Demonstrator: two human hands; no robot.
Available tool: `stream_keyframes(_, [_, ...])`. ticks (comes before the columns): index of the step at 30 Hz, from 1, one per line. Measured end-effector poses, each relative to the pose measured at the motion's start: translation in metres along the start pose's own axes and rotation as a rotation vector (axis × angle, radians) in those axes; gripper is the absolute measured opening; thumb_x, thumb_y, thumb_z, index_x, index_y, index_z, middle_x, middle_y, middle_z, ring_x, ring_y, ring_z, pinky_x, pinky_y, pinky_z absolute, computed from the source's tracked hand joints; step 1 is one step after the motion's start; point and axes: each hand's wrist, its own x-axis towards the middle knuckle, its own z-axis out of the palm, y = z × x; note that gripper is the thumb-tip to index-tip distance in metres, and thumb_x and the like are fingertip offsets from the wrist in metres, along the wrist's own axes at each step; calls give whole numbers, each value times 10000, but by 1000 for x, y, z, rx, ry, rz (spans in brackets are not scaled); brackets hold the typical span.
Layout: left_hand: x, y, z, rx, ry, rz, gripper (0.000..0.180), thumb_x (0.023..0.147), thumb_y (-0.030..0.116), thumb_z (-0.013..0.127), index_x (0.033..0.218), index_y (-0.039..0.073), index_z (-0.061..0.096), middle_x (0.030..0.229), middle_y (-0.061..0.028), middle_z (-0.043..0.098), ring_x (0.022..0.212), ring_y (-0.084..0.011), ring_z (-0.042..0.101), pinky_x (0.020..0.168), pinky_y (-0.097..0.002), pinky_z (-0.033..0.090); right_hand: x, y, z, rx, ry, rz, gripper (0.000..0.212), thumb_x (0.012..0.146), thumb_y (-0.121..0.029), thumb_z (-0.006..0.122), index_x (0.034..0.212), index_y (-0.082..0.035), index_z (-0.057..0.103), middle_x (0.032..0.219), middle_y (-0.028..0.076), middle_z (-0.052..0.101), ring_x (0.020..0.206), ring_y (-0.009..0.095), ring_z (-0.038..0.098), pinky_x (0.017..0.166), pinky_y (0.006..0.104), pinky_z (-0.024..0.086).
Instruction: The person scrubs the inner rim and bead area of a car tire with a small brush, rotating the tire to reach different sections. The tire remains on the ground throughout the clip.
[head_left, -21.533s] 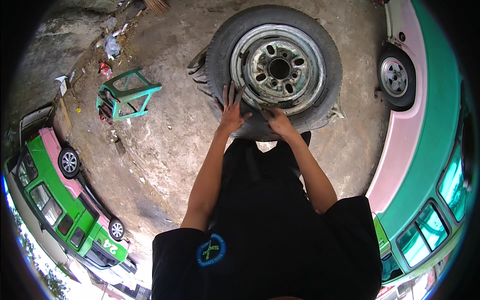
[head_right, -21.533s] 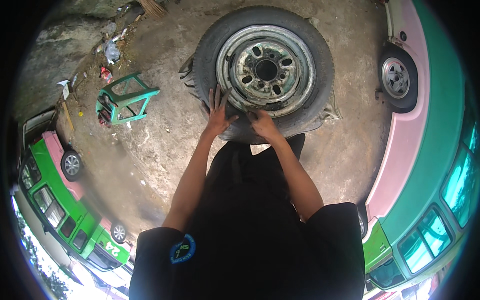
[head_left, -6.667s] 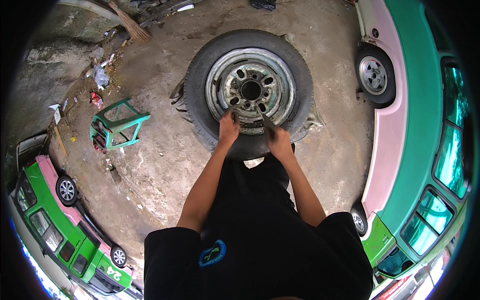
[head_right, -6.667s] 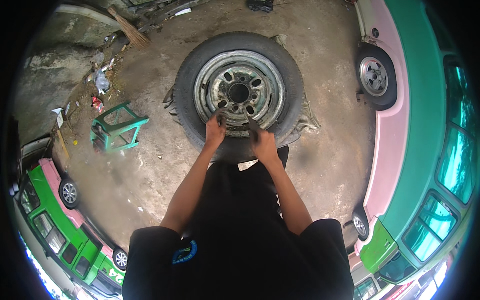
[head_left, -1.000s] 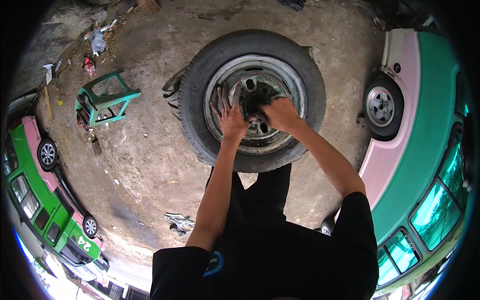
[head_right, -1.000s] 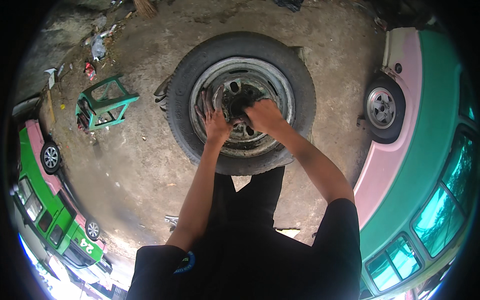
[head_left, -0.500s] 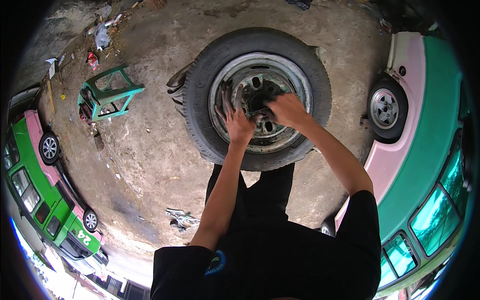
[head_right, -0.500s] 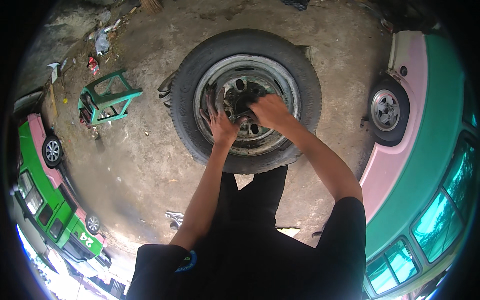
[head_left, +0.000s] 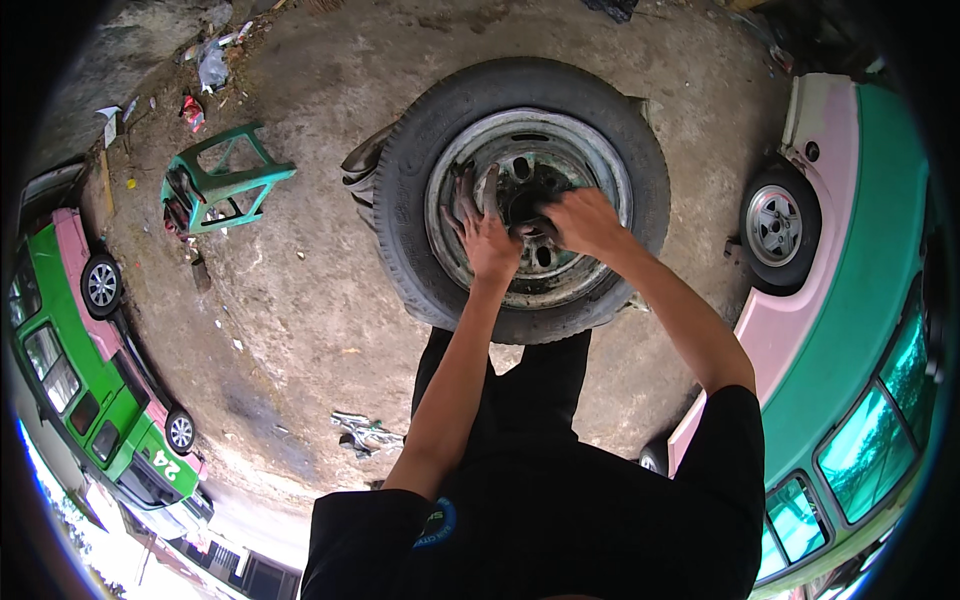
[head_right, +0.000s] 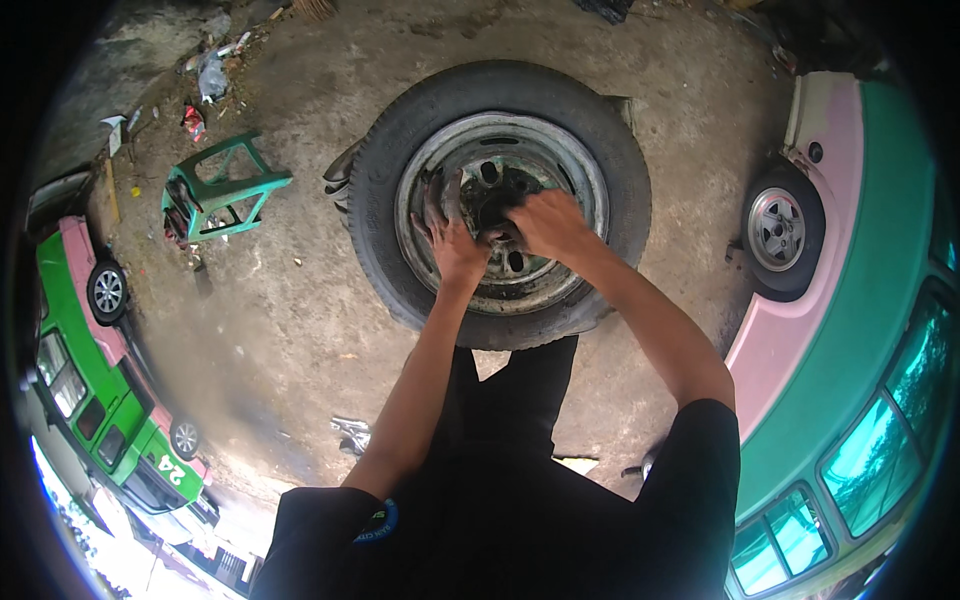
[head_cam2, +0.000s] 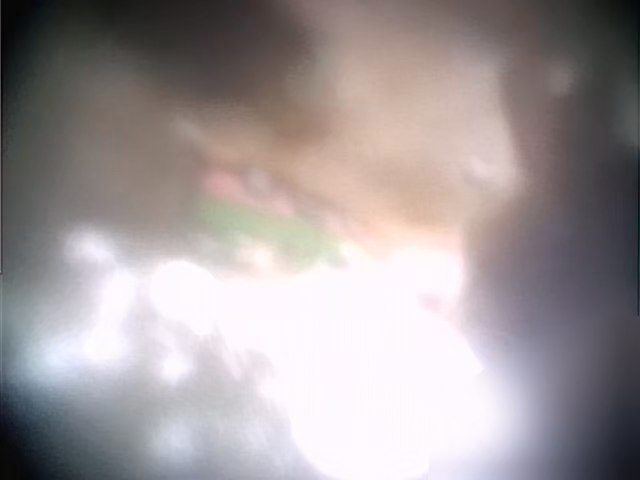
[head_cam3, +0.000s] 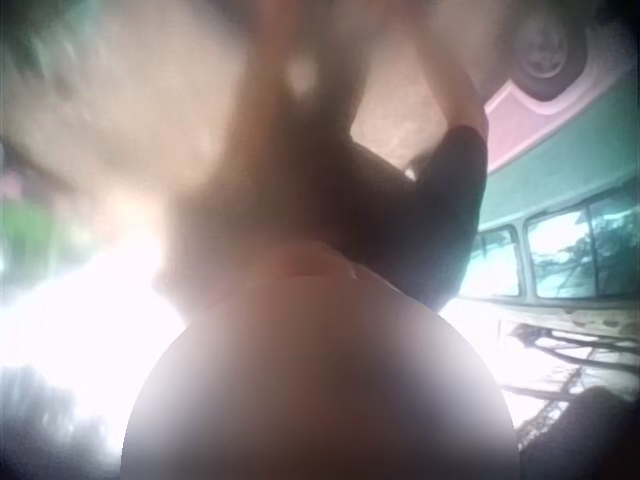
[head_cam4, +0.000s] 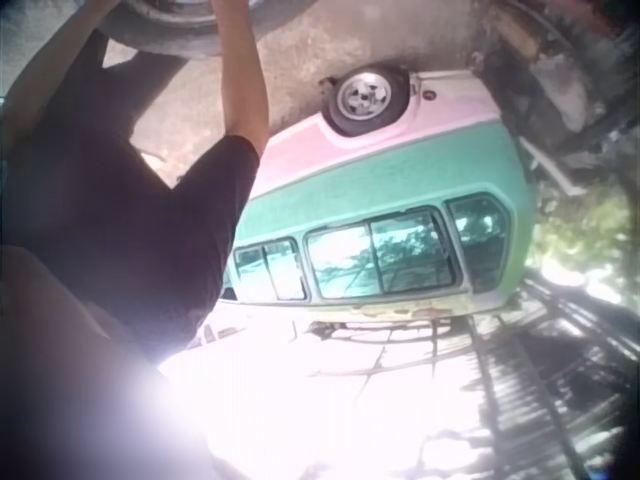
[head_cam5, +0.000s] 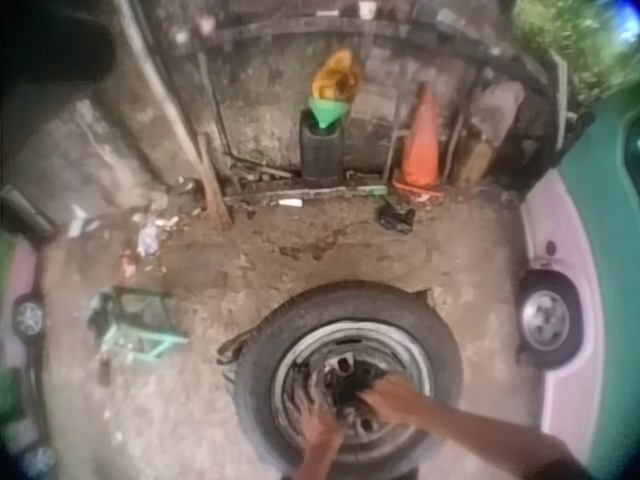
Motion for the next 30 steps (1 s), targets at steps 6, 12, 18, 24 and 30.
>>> stream_keyframes(6, [5, 29, 1, 13, -78, -43, 1201, 633, 312, 940, 1605, 296, 235, 1671, -157, 153, 1563, -363, 112, 1220, -688, 80, 2, -13, -65, -97, -156, -95, 68, 795, -171, 726, 784, -104, 729, 735, 136, 715, 751, 304, 747, 649, 400, 606])
stream_keyframes(12, [41, 136, 10, -318, 22, 252, 1155, 639, 314, 930, 1586, 279, 270, 1688, -156, 123, 1561, -380, 129, 1222, -687, 92, -85, 68, -221, -483, 194, 449, 258, 986, -354, 625, 941, -111, 702, 749, 109, 711, 665, 298, 720, 579, 413, 578])
stream_keyframes(18, [-1, 63, -21, -359, -20, 167, 902, 726, 109, 878, 1501, 170, 419, 1563, -169, 387, 1496, -413, 284, 1191, -566, 296, -85, 71, -86, 26, 269, 319, 256, 974, -339, 654, 1039, -101, 722, 687, 121, 680, 631, 288, 699, 596, 413, 550])
stream_keyframes(24, [-19, 7, -42, -580, -67, 45, 466, 829, 45, 804, 1269, 42, 650, 1130, -136, 726, 1096, -290, 685, 982, -412, 520, -47, -1, -50, 1289, 74, 470, 362, 1055, -339, 552, 1066, 7, 659, 649, 8, 540, 473, 120, 466, 497, 321, 428])
stream_keyframes(30, [-22, 18, -68, -959, -204, -39, 358, 898, 66, 770, 1239, 19, 673, 1052, -99, 750, 995, -178, 695, 898, -335, 530, -66, -49, -64, 1521, -44, 488, 375, 1087, -369, 492, 893, -58, 568, 604, -22, 445, 438, 60, 360, 384, 249, 275])
